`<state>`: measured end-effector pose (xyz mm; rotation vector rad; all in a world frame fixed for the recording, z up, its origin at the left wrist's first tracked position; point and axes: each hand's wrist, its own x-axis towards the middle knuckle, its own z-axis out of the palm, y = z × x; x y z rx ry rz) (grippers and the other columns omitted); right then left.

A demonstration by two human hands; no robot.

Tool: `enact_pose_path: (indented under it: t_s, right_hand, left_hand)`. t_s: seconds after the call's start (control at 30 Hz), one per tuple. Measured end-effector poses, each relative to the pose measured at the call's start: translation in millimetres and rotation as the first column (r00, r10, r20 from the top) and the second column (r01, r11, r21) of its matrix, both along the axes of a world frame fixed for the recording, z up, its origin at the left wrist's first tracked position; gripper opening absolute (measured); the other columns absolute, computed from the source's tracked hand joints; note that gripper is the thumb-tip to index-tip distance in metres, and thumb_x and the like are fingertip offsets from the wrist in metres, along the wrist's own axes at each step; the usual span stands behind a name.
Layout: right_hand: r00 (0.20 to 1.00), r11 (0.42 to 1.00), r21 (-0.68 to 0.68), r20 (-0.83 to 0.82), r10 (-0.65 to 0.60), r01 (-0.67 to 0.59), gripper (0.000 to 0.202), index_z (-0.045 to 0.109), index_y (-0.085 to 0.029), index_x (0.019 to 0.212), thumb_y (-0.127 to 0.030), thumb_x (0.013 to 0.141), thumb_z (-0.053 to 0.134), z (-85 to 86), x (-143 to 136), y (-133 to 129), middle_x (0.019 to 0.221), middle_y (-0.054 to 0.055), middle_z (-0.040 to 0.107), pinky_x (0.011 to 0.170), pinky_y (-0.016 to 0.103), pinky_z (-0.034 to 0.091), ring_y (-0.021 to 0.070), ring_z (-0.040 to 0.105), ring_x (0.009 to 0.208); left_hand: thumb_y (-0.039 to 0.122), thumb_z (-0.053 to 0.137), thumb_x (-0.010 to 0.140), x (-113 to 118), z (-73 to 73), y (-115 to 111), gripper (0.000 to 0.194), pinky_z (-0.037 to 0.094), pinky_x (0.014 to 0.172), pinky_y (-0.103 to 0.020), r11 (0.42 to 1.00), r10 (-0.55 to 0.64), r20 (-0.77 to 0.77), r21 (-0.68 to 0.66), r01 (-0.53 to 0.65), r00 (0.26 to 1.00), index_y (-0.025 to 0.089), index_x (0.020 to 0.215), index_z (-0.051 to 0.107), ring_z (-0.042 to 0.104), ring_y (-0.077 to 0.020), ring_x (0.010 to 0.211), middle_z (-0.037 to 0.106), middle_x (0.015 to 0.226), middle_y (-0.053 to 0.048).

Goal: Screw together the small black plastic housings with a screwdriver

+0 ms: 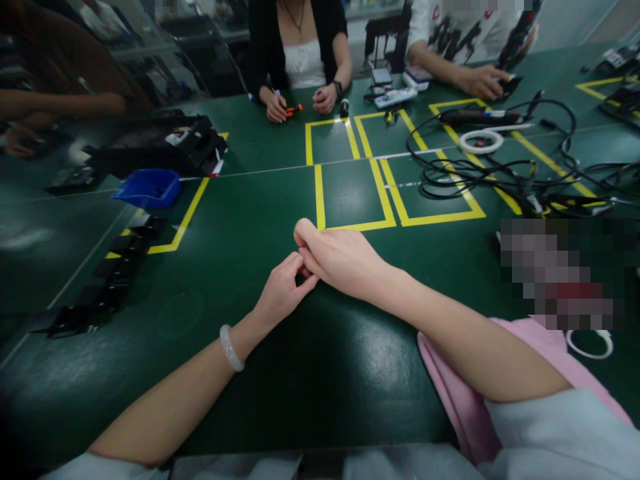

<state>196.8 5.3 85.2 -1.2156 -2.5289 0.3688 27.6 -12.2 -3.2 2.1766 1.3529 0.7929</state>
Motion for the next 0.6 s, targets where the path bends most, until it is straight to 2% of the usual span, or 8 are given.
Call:
enact_pose_path:
  t_s: [0.2,0.27,0.37,0.6]
  right_hand:
    - [1.000,1.000,0.018,0.004,-0.009,0.009,0.016,0.045,-0.017,0.102,-0.022,0.087,0.041,3.0,1.0,-2.7,0.074,0.000,0.059,0.055,0.025,0.028,0.0145,0.053,0.063]
    - [1.000,1.000,0.014,0.012,0.002,-0.003,0.012,0.046,-0.018,0.097,-0.026,0.090,0.041,3.8,1.8,-2.0,0.074,0.000,0.059,0.055,0.025,0.028,0.0147,0.054,0.064]
    - [0.999,1.000,-0.001,0.034,0.006,-0.006,0.017,0.047,-0.019,0.093,-0.034,0.093,0.039,3.2,2.4,-0.3,0.071,0.000,0.058,0.054,0.025,0.028,0.0148,0.053,0.062]
    - [1.000,1.000,0.006,0.016,-0.019,0.019,0.019,0.045,-0.016,0.105,-0.023,0.088,0.041,3.1,1.0,-1.1,0.075,0.000,0.060,0.055,0.025,0.030,0.0149,0.056,0.063]
  left_hand:
    - [0.017,0.057,0.083,0.5,1.6,-0.3,0.006,0.046,0.072,-0.026,1.000,-0.004,0.008,-0.012,0.004,1.000,0.018,0.083,0.051,0.054,-0.0128,0.076,0.053,0.084,0.001]
    - [0.018,0.057,0.084,0.4,0.9,-0.4,0.005,0.046,0.072,-0.026,1.000,-0.001,0.009,-0.006,0.001,1.000,0.018,0.083,0.051,0.054,-0.0130,0.076,0.053,0.084,0.001]
    - [0.019,0.057,0.084,0.2,0.0,-0.6,0.005,0.046,0.072,-0.026,1.000,-0.009,0.010,-0.007,0.009,1.000,0.017,0.087,0.053,0.055,-0.0129,0.076,0.054,0.085,0.000]
    - [0.015,0.057,0.081,0.7,1.8,-1.2,0.007,0.044,0.070,-0.024,1.000,0.004,-0.008,0.006,-0.004,1.000,0.017,0.082,0.050,0.053,-0.0116,0.073,0.052,0.083,0.001]
